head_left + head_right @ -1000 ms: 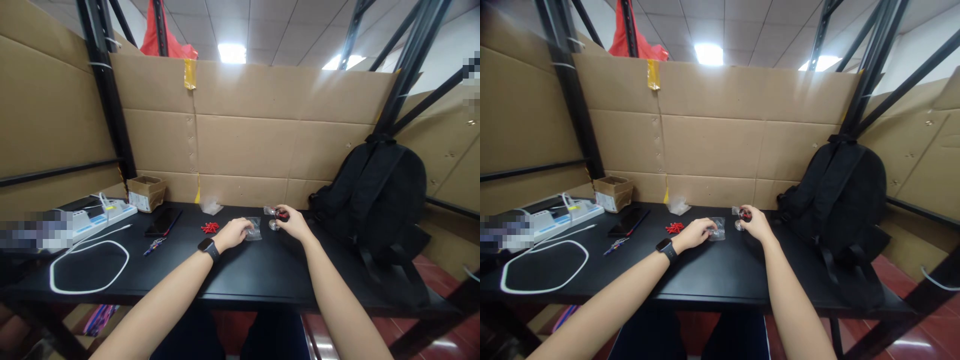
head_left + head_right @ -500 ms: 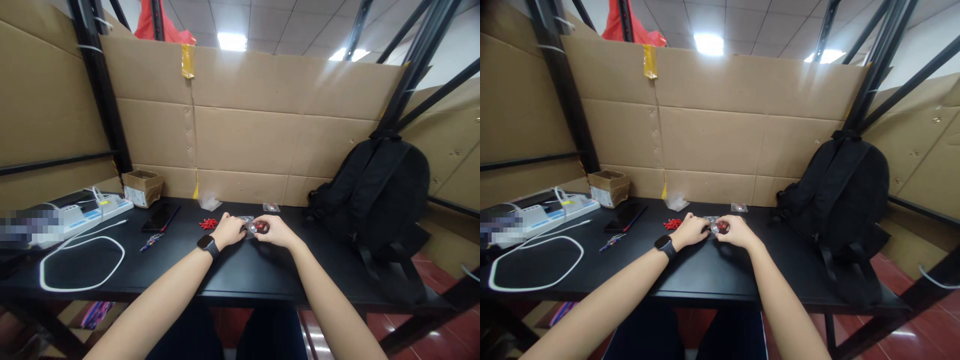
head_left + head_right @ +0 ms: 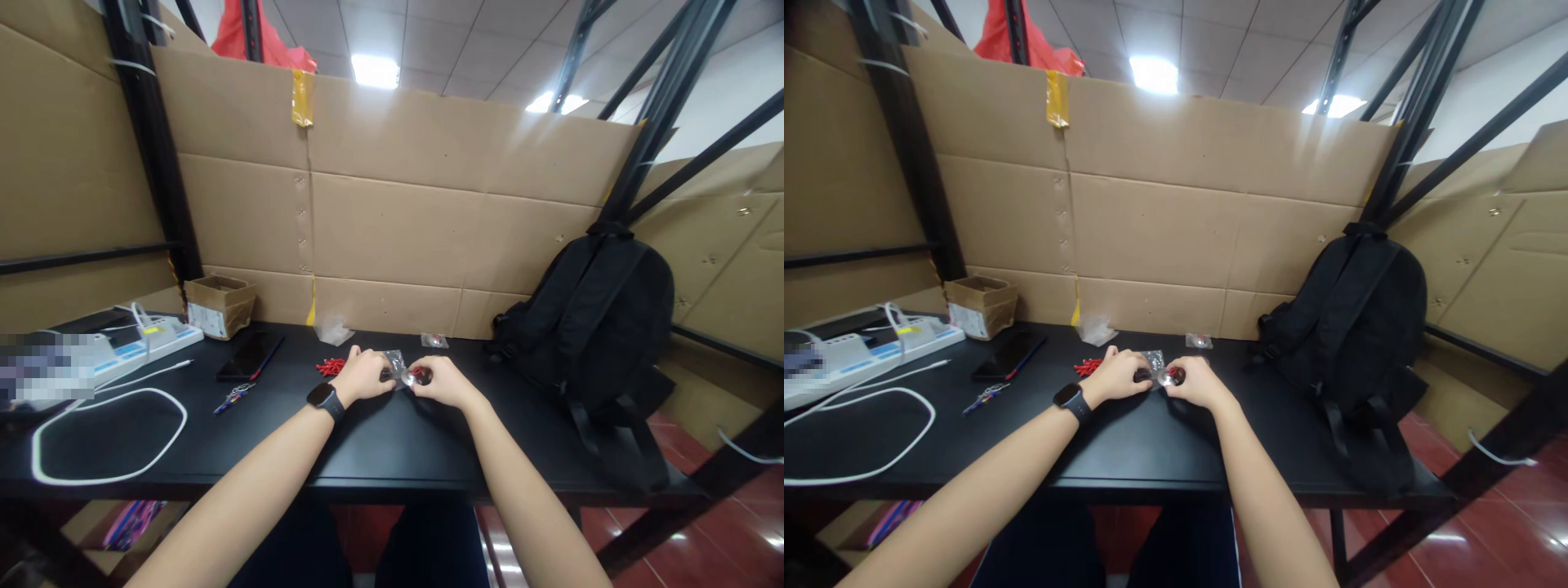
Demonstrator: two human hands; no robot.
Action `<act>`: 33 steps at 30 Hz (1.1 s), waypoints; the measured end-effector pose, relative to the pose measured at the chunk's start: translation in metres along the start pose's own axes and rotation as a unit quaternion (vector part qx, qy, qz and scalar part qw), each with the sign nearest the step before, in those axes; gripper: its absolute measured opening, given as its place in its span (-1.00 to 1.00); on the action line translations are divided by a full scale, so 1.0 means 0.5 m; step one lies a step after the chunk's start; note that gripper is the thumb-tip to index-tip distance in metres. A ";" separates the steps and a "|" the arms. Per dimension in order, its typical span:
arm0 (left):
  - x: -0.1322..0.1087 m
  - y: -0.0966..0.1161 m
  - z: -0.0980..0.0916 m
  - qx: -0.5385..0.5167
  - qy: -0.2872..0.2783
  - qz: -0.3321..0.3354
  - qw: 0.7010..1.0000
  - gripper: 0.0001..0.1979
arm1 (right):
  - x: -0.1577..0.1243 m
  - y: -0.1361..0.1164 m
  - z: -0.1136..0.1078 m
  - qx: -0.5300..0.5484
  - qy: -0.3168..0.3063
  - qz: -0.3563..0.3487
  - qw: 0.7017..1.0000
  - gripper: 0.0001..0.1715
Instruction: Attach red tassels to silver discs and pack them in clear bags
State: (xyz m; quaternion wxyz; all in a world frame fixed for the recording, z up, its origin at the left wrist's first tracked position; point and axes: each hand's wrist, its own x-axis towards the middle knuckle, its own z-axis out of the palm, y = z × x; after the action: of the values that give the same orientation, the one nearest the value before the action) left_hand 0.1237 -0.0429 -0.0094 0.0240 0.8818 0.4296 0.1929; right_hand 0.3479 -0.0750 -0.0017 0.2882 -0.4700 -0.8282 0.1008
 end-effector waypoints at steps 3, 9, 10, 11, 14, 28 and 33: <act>0.003 -0.007 -0.002 -0.017 0.027 0.010 0.999 -0.73 | 0.000 0.025 -0.016 0.040 0.078 0.034 0.996 -0.64; 0.009 -0.025 -0.001 -0.038 0.045 0.000 0.998 -0.79 | -0.024 0.143 -0.066 0.003 0.277 0.165 0.947 -0.52; 0.009 -0.024 0.000 -0.040 0.049 0.004 0.998 -0.80 | -0.029 0.160 -0.072 -0.006 0.281 0.180 0.942 -0.49; 0.009 -0.023 0.001 -0.042 0.054 0.008 0.998 -0.81 | -0.034 0.173 -0.076 -0.014 0.281 0.191 0.940 -0.48; 0.009 -0.013 0.005 -0.045 0.078 0.020 0.996 -0.81 | -0.039 0.187 -0.076 -0.025 0.247 0.198 0.948 -0.48; 0.006 -0.127 -0.066 0.007 0.120 -0.098 0.988 -0.77 | -0.040 0.091 -0.068 0.087 -0.126 0.064 0.986 -0.41; -0.017 -0.216 -0.095 0.005 0.056 -0.155 0.986 -0.75 | -0.027 0.117 -0.063 0.030 -0.037 0.065 0.997 -0.54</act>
State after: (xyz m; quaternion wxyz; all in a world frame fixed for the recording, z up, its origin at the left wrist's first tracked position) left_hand 0.0211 0.0129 0.0092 0.0253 0.7927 0.5624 0.2338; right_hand 0.4132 -0.0581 -0.0066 0.2644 -0.5099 -0.8024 0.1617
